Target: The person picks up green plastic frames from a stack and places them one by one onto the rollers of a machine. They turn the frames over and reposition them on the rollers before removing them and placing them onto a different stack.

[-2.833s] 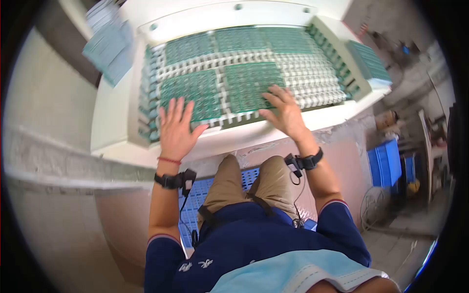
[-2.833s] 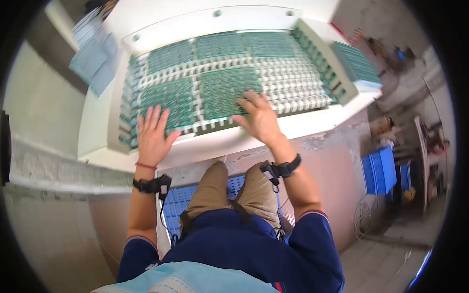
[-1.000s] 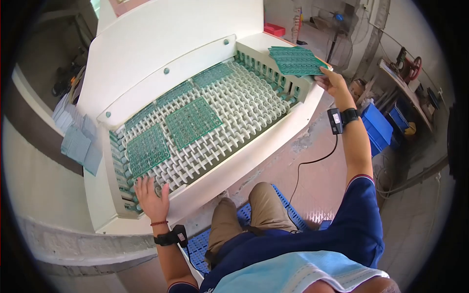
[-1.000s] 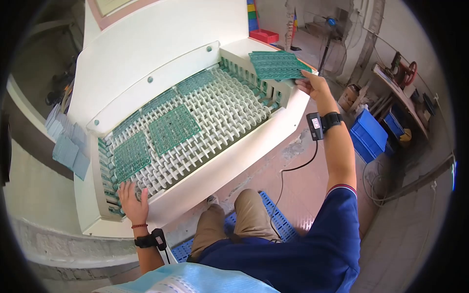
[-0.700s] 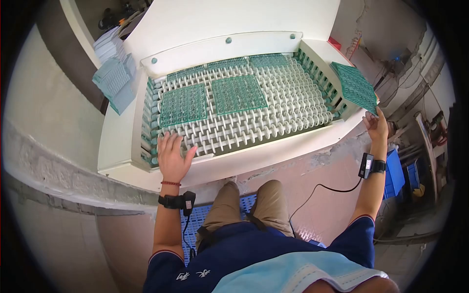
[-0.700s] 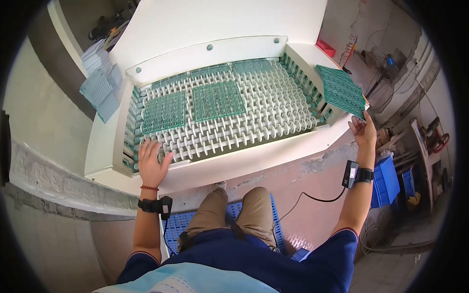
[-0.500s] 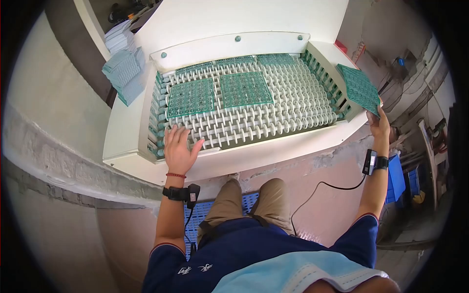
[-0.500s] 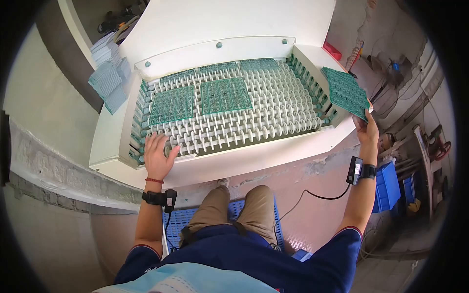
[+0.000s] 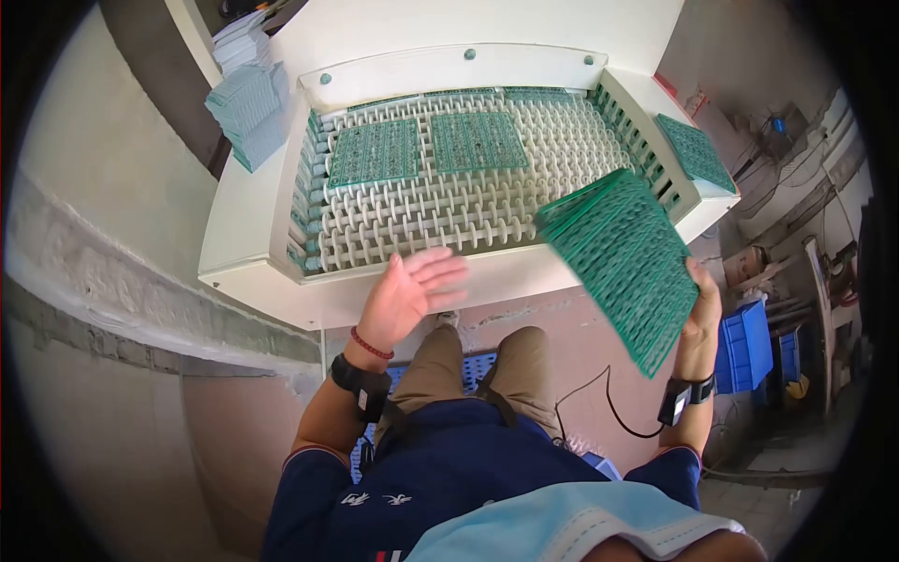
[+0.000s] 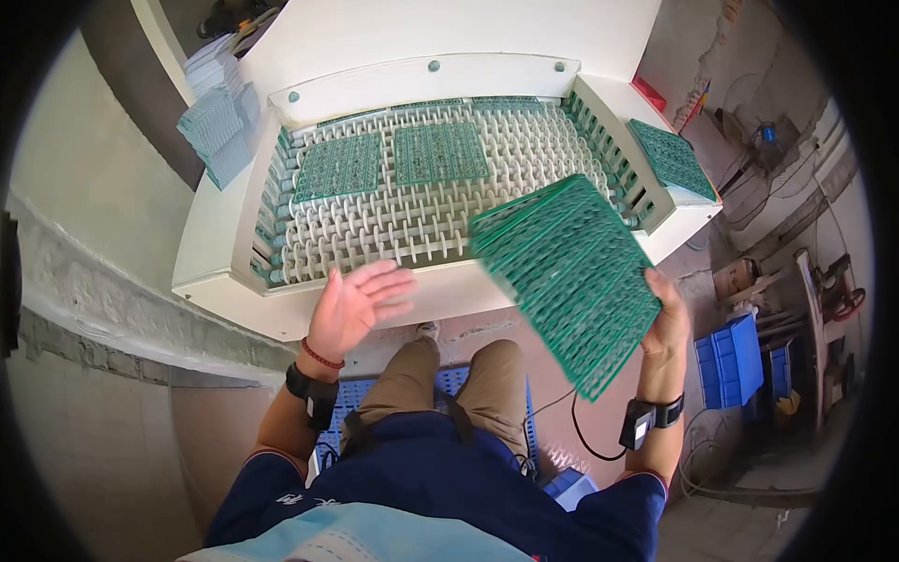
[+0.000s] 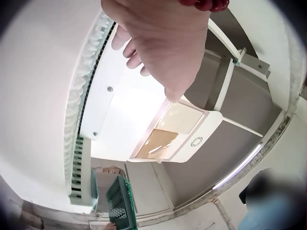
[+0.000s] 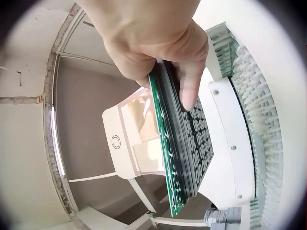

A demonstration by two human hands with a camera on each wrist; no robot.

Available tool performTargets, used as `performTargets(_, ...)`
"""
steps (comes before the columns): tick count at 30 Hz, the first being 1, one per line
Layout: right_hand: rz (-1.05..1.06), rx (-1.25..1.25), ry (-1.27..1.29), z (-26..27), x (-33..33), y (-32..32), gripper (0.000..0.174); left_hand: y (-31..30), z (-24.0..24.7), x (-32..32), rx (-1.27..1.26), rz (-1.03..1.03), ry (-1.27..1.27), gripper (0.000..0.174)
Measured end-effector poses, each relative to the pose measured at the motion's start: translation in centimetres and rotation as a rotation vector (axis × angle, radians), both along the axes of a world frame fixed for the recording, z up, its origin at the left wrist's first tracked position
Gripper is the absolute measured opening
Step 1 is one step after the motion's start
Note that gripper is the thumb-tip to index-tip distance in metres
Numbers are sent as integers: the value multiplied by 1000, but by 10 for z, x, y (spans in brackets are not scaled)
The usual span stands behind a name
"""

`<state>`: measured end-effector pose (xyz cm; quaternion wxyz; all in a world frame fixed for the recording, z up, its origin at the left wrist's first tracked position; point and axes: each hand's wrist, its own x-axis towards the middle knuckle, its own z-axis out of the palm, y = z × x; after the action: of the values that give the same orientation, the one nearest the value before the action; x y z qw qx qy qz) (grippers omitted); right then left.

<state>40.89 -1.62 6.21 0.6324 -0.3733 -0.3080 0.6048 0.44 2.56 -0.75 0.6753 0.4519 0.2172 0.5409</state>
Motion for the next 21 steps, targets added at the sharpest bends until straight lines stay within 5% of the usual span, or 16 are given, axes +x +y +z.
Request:
performTargets(2,189,8,-97,6,-35,4,51,-5,2,12,-296,-603,-398,81)
performTargets(6,543,-93,-138,-1,-85,19,45,-36,-15,14,-442,-509,-535,82)
performTargets(9,645,-196,-271,-23,-103,36,45,-50,-20,0,-441,-462,-546,59)
performTargets(12,506,-207,-146,-25,-133,33,52,-62,-9,-9,-444,-308,-432,56)
performTargets(17,641,-81,-301,-34,-124,25,59,-63,-13,-19,-425,-3,-346,50)
performTargets(21,601,-148,-533,-51,-127,14,21,-55,-27,-21,-379,80,-324,49)
